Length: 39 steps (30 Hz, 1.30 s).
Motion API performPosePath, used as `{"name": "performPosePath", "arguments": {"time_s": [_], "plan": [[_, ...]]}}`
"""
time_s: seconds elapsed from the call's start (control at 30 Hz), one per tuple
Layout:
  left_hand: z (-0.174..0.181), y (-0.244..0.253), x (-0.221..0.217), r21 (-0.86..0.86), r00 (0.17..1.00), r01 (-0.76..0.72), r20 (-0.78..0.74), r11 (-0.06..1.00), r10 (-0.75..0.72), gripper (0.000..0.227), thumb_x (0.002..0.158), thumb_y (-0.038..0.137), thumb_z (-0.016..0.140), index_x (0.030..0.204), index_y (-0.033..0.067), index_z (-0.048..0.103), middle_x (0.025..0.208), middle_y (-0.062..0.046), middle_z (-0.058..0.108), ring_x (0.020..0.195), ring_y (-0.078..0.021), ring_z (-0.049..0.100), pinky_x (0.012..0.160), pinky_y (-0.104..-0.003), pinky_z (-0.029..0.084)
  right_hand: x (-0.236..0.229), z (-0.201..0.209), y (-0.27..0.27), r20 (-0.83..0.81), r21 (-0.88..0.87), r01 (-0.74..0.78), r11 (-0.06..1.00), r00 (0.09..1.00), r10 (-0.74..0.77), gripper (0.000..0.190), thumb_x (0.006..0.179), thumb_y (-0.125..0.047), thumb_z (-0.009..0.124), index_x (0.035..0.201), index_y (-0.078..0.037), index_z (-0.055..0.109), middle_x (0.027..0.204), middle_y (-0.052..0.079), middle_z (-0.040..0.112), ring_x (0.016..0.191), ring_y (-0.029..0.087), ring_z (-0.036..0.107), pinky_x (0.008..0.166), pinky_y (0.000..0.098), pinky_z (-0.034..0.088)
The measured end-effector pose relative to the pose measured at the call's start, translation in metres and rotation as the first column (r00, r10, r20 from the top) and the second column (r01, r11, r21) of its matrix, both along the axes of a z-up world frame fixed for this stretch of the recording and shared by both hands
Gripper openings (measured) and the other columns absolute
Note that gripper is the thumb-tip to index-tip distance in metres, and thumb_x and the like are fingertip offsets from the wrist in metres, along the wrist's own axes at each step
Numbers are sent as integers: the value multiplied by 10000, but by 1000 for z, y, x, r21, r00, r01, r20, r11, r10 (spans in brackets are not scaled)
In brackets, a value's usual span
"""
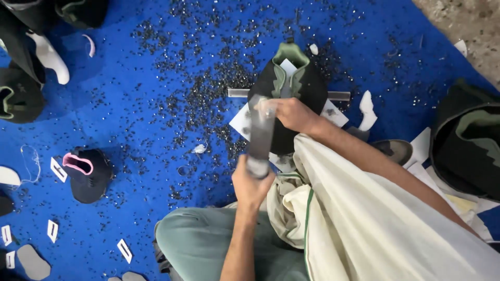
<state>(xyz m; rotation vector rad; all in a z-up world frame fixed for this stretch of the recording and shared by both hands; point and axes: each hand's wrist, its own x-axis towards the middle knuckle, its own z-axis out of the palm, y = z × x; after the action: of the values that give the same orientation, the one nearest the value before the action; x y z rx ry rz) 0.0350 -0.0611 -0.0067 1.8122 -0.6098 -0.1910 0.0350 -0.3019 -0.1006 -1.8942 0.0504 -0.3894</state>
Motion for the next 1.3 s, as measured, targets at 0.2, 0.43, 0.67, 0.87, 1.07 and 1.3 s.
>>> {"name": "performPosePath", "arguments": {"time_s": [0.2,0.43,0.67,0.87,1.07,1.3], "plan": [[64,-2,1,313,959,-157,-178,937,220,355,703,160,861,885,20,590,719,-65,687,646,-186,620,613,-307,562,19,-25,-16,-259,582,246,775,960,-110,136,1026,21,535,1032,28,671,1031,136,763,915,211,745,849,327,610],[22,-10,11,-222,989,-51,125,974,81,361,698,120,790,913,81,503,748,-39,595,609,-180,593,589,-304,524,9,-13,-10,-113,212,212,954,975,-192,220,998,47,542,1152,5,692,1058,107,769,942,208,748,870,319,606],[37,-16,1,355,974,-32,-197,934,108,376,698,207,862,911,55,591,775,-80,726,658,-217,717,660,-353,603,29,-19,-36,-257,510,347,787,935,-245,137,1008,13,552,1063,28,678,1029,110,777,927,205,748,859,339,610],[52,5,9,-261,993,0,116,965,31,535,680,222,848,1062,138,483,812,-14,694,638,-193,609,590,-329,513,31,-30,-30,-192,490,315,813,948,-252,110,1014,2,520,975,35,617,1070,122,762,954,194,775,852,326,625],[-30,-21,14,539,999,15,-35,842,4,445,632,195,900,954,40,636,786,-123,712,667,-278,726,634,-407,551,20,-33,-22,36,-2,240,971,970,-240,137,997,13,559,998,70,683,1124,163,774,964,244,740,845,350,607],[119,-28,18,34,975,-86,209,996,77,362,704,131,842,802,71,499,688,-57,615,554,-178,580,584,-295,484,43,-19,-58,-246,718,320,619,947,-204,153,1077,-75,489,1046,17,608,1104,180,739,967,229,761,881,339,637]]}}
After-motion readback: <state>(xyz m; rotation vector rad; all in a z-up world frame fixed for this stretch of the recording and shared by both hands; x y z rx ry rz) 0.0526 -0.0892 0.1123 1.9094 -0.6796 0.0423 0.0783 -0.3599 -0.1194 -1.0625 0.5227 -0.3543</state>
